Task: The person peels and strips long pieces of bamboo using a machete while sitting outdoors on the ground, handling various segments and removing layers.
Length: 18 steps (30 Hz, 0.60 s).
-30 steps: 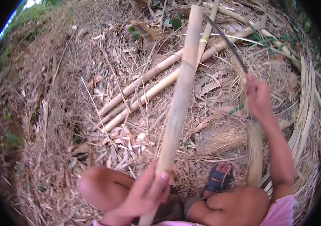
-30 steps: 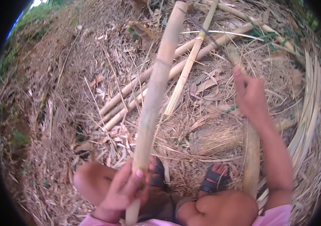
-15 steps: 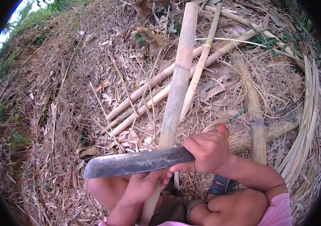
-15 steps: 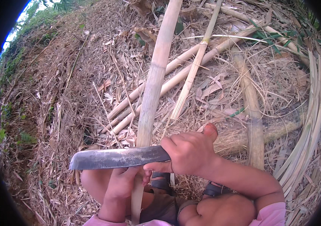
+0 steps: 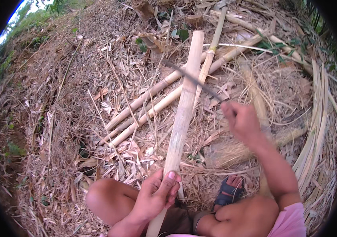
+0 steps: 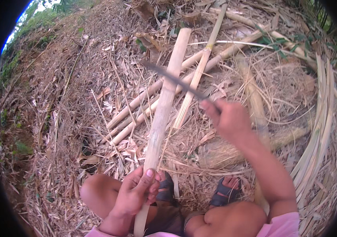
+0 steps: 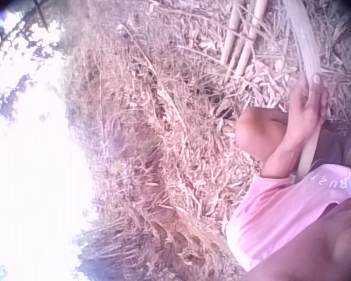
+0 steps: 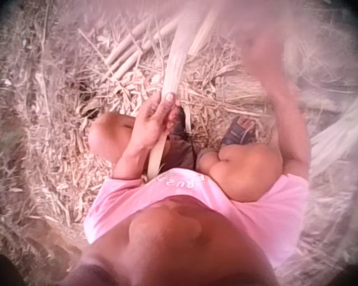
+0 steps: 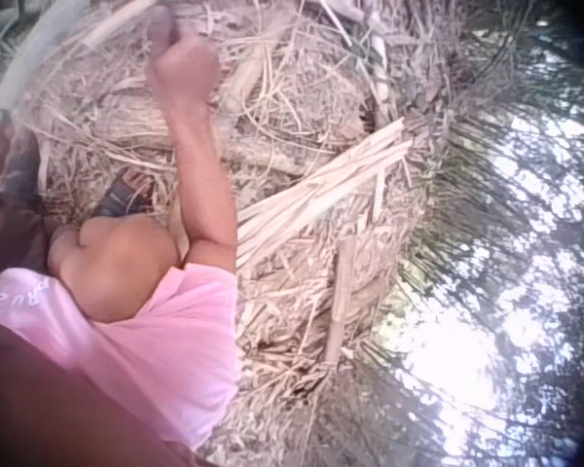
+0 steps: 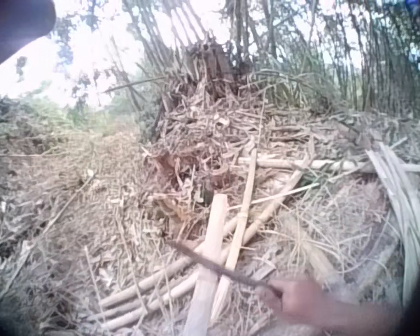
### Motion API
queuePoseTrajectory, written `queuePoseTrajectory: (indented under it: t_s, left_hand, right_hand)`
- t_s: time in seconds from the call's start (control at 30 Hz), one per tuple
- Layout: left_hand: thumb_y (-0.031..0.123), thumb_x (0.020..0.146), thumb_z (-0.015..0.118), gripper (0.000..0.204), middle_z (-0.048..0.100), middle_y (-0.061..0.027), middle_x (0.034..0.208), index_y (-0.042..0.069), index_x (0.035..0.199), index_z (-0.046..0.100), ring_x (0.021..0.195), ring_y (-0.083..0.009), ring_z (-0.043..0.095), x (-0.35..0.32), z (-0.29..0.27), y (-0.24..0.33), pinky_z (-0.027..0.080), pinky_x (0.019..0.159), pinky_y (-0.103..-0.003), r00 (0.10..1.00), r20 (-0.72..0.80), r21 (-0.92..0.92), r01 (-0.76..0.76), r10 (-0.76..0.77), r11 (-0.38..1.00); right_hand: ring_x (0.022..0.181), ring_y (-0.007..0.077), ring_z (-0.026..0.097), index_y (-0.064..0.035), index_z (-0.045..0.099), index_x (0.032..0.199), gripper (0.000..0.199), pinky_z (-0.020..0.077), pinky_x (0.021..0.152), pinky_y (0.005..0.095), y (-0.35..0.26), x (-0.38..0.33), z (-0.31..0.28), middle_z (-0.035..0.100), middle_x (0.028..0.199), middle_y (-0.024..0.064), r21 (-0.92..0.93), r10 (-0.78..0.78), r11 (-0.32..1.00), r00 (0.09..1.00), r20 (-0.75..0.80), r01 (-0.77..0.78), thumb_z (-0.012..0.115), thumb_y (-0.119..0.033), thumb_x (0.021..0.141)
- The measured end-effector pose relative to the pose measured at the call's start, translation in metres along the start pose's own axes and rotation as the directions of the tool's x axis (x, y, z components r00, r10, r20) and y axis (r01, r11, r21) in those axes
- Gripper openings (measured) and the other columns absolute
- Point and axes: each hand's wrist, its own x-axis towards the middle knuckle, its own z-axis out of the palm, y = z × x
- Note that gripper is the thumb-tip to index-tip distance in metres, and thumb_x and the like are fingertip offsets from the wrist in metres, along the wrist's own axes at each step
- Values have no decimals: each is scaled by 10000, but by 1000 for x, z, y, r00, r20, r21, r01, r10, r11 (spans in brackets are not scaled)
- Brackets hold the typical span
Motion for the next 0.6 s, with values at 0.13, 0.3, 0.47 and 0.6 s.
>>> queuePoseTrajectory:
  t_s: [0.13,0.3,0.47,0.6]
  left_hand:
    - [289,1061,444,270,478,28,683,49,998,551,513,-44,419,17,8,2,342,442,-194,997,-10,18,-81,81,997]
    - [233,1057,454,313,509,26,644,46,837,574,523,-43,444,14,5,-7,349,455,-205,981,-110,113,-148,160,983]
    - [260,1056,460,310,518,22,657,29,892,587,506,-35,444,16,-1,-32,382,456,-205,924,-105,385,-302,367,872]
    - [262,1054,466,304,514,22,634,32,906,598,501,-28,429,15,1,-23,363,457,-197,950,-103,415,-229,295,880]
  right_hand:
    - [432,240,585,-100,566,664,600,442,425,372,-42,-34,19,553,509,75,-68,-380,925,921,-92,375,546,-657,886]
    - [417,192,572,-101,556,640,635,432,425,325,-77,-48,27,556,511,43,-117,-561,826,825,-72,551,593,-711,813]
    - [421,184,553,-115,529,601,670,390,483,321,-75,-46,32,512,501,27,-165,-599,797,796,-89,581,575,-760,774]
    - [428,187,525,-149,485,576,695,316,585,367,-52,-44,45,459,498,6,-200,-569,818,808,-151,539,524,-824,737]
